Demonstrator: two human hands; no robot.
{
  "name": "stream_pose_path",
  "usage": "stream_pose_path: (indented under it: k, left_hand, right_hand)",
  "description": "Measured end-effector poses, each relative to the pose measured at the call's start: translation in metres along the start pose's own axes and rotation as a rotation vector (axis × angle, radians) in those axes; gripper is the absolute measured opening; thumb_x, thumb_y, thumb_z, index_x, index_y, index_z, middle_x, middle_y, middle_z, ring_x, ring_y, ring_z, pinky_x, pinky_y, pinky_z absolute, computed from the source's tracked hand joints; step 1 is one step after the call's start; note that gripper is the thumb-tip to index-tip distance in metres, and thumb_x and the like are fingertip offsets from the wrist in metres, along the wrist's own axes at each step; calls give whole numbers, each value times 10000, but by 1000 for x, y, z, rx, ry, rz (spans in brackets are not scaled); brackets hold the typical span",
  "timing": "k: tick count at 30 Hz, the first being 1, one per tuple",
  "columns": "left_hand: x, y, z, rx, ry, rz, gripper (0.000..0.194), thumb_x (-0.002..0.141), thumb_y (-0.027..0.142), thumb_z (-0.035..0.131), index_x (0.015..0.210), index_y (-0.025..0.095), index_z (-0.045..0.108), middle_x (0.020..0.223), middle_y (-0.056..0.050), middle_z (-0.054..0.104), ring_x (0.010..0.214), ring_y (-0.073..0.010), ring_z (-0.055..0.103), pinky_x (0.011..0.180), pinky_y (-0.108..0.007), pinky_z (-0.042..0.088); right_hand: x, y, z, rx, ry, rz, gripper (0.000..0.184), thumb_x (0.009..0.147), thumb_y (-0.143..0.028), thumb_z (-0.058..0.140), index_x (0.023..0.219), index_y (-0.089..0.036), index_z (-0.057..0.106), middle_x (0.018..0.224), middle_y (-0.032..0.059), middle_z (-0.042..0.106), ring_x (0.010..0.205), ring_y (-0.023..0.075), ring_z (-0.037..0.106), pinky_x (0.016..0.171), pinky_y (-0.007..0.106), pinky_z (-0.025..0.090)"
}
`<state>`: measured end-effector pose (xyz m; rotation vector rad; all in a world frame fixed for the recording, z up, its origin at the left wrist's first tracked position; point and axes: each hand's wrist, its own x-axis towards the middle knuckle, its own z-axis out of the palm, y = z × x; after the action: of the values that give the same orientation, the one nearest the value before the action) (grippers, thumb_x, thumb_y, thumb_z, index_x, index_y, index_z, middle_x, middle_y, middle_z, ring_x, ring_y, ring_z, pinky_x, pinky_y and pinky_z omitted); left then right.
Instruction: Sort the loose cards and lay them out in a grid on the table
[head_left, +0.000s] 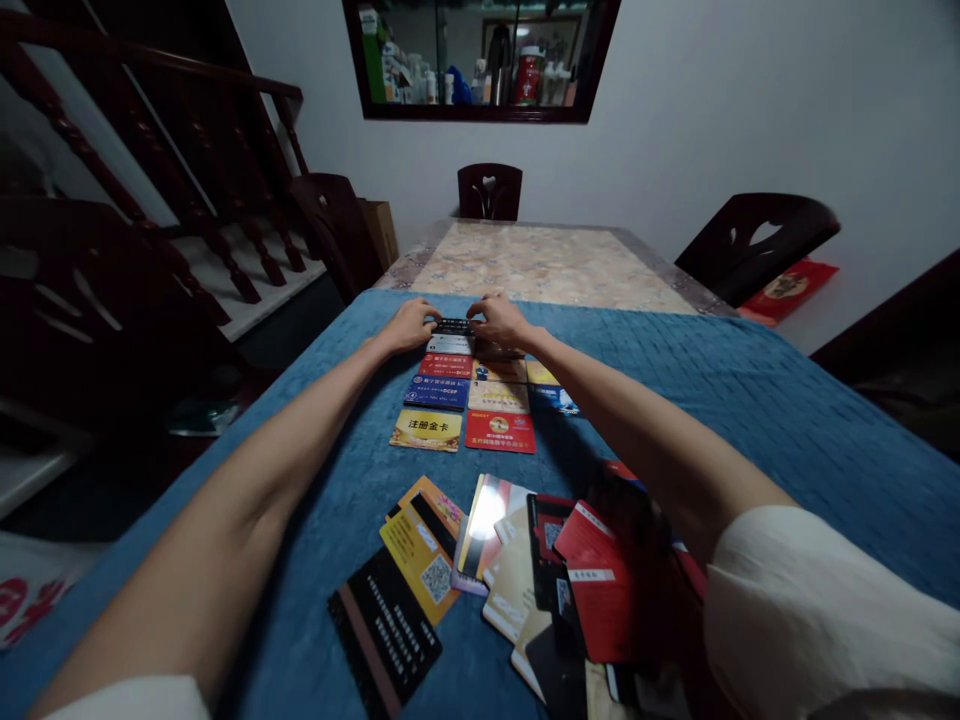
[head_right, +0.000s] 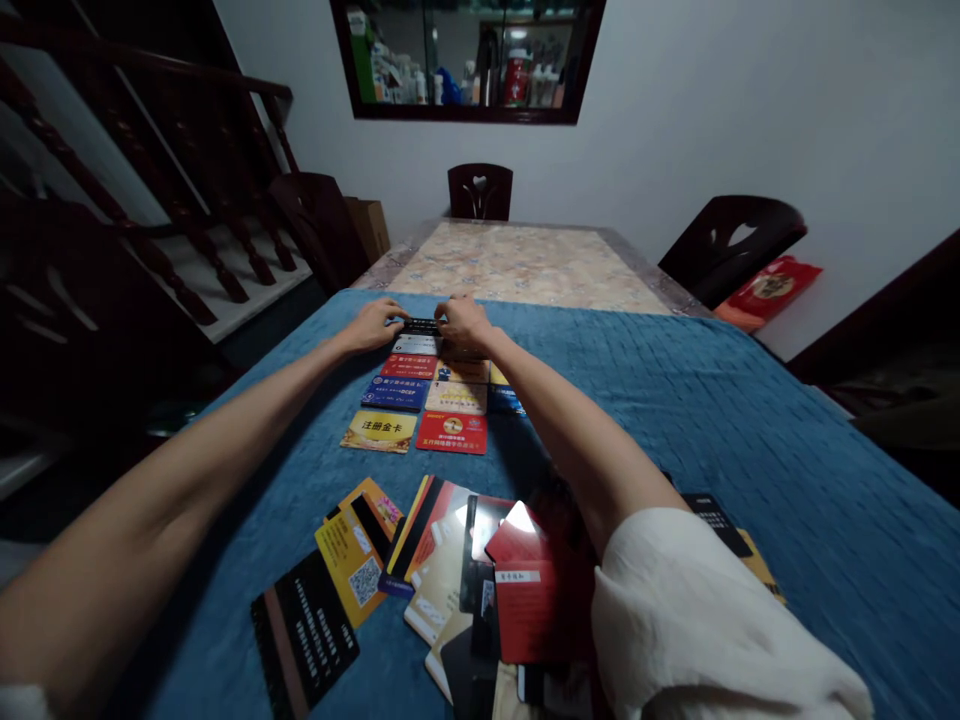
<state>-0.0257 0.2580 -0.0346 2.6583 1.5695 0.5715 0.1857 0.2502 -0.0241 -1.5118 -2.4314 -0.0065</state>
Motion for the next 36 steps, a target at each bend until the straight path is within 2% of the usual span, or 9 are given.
stream_pose_path:
  k: [5,9,14,22,30,36]
  left_hand:
    - [-13,12,-4,-5,100,54,325,822,208,503,974,133,780,1114,-118,708,1035,-258,624,994,-369,475]
    - [-28,31,-10,5,155,65,313,851,223,486,923,158,783,1037,-94,734,990,-248,608,959,-381,477]
    - [-47,65,-15,-30,174,78,301,863,224,488,918,167,778,978,-96,743,994,-265,582,937,-417,465]
    - [-80,129,-15,-74,207,187,269,845,177,516,899,183,780,918,-93,733,1006,-265,564,902,-428,477]
    - [-122,187,-16,-150,187,373,247,858,111,539,963,176,754,982,-86,734,1071,-267,549,965,-459,456]
    - [-161,219,-16,-223,213,420,224,872,105,555,979,184,736,996,-83,724,1106,-272,529,965,-484,456]
  right_hand:
    - [-19,-4,-16,9,49,-39,290,882,-217,520,1061,-177,744,1119,115,681,1067,255,535,902,339,392]
    - [-40,-7,-29,-6,122,-73,267,872,-176,521,1018,-155,744,1052,118,690,1004,255,531,832,331,371]
    - [-72,-9,-43,-24,172,-102,280,908,-180,481,996,-150,744,1014,119,684,961,248,529,792,327,349]
    - [-132,-12,-61,-2,164,-100,264,937,-222,485,987,-157,736,1011,111,680,958,247,503,763,326,322]
    - [-198,-10,-68,13,168,-148,266,969,-259,473,950,-171,724,963,103,673,912,237,487,756,330,316]
    - [-255,-13,-66,47,214,-206,217,968,-240,501,961,-194,713,991,96,685,941,237,491,769,348,326]
